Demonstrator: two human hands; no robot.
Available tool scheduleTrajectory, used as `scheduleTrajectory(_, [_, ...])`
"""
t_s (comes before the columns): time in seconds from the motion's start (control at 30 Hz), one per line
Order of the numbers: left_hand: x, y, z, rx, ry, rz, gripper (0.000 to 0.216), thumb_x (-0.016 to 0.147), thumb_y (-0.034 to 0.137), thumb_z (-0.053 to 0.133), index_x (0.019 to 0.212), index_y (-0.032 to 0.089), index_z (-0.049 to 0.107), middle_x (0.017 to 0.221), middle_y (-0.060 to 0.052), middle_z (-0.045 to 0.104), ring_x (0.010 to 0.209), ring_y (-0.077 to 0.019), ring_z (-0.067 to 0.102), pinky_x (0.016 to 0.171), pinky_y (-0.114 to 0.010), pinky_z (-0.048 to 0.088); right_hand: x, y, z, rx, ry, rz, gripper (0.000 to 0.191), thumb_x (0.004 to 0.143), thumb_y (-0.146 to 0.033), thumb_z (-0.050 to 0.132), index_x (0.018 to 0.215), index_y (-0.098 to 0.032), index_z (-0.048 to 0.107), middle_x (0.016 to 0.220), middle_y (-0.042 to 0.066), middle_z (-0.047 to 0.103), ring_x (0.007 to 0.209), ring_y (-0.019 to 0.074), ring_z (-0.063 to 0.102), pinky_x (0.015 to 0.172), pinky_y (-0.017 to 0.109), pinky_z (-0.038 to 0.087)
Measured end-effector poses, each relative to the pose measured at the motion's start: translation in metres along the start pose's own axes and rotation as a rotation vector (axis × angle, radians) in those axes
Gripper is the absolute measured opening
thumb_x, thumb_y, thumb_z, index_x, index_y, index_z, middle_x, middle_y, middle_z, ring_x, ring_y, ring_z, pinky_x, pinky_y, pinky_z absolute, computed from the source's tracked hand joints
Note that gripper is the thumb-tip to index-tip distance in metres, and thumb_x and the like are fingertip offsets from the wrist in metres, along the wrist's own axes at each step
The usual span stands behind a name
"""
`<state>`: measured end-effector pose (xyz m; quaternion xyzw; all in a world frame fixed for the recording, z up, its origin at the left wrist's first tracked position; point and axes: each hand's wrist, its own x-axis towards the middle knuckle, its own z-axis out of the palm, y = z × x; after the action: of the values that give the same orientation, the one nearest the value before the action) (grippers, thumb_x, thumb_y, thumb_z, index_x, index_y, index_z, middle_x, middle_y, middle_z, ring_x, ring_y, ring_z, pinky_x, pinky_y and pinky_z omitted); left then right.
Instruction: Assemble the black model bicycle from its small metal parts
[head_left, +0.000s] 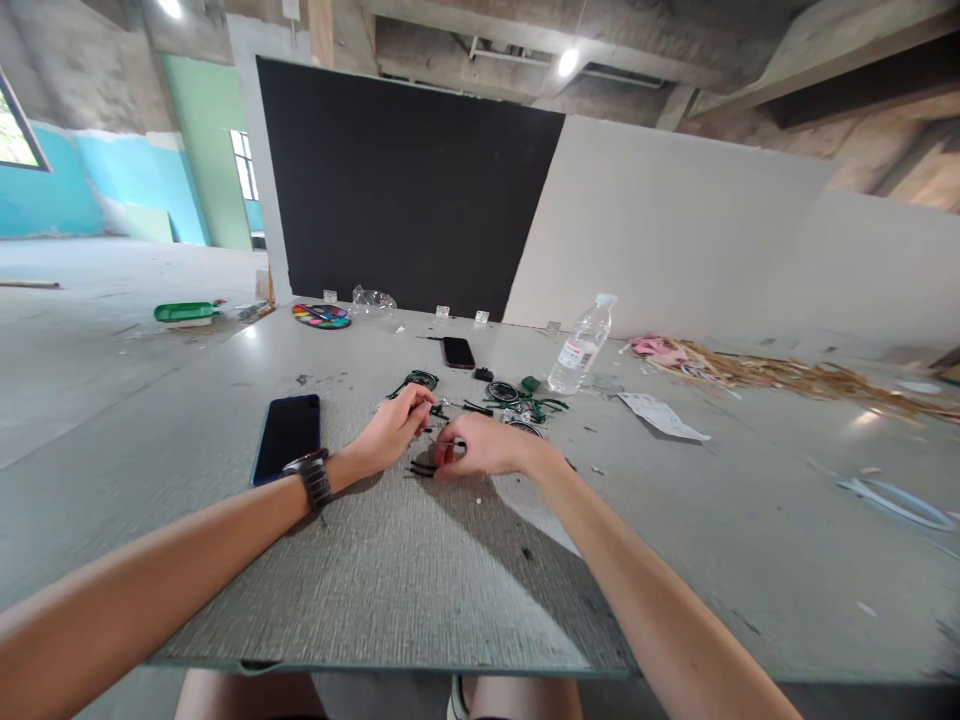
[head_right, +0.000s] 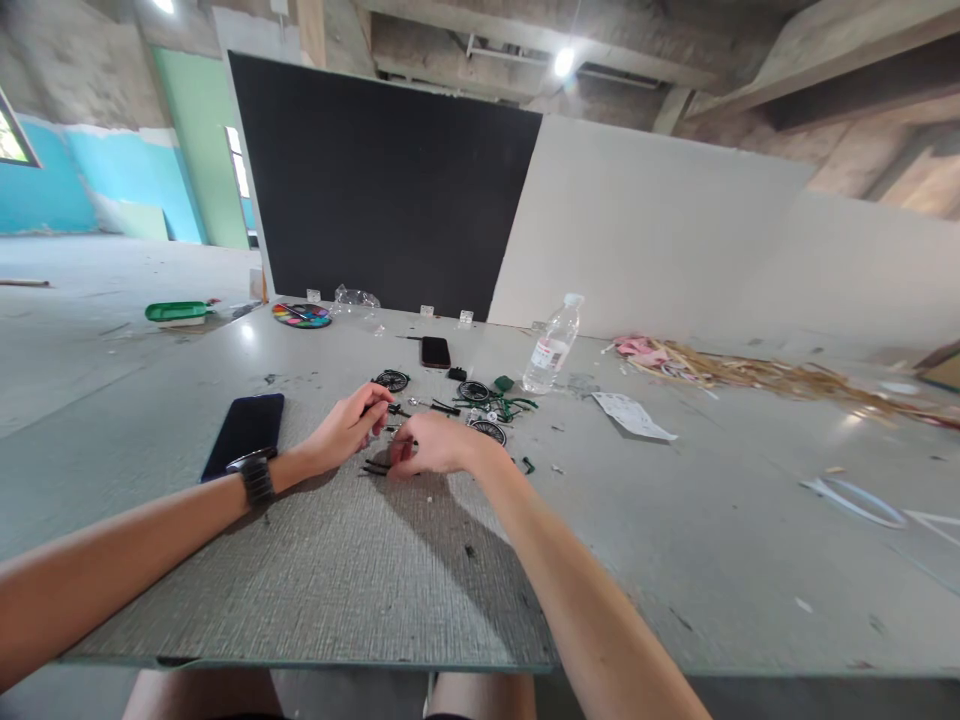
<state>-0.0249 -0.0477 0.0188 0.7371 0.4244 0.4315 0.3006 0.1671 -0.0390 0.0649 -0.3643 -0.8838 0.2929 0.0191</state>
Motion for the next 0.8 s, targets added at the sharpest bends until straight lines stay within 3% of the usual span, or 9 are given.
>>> scheduleTrajectory(0.37, [0.001,0.000,0.000,-0.019,0.027,-0.007,0.020,0.098,0.033,0.042,0.106,0.020,0.054,0.078,0.001,0.062,0.052,-0.0113,0.053,0.048,-0.022,0.043,-0.003,0.001,-0.005,0.056,0.136,-0.107,0.013,0.078,-0.035,0.074,0.082,-0.023,0.071,0.084,0.001,0.073,0.073,0.0174,0.064,0.063,0.027,0.045])
scheduleTrajectory(0.53, [0.002,-0.003,0.000,-0.025,0.054,-0.014,0.021,0.098,0.032,0.040,0.108,0.019,0.054,0.083,-0.001,0.064,0.045,-0.0086,0.050,0.048,-0.023,0.044,-0.009,0.004,-0.018,0.129,0.323,-0.149,0.022,0.088,-0.041,0.066,0.100,-0.023,0.070,0.097,0.004,0.073,0.087,0.0175,0.065,0.077,0.030,0.047])
scheduleTrajectory(0.8, [0.000,-0.006,-0.001,0.041,0.120,0.024,0.024,0.100,0.034,0.037,0.107,0.019,0.054,0.068,0.003,0.052,0.051,-0.0117,0.048,0.051,-0.023,0.039,-0.006,0.026,-0.021,0.107,0.527,-0.088,0.032,0.094,-0.047,0.057,0.084,-0.020,0.072,0.078,0.004,0.072,0.070,0.0171,0.063,0.068,0.031,0.044])
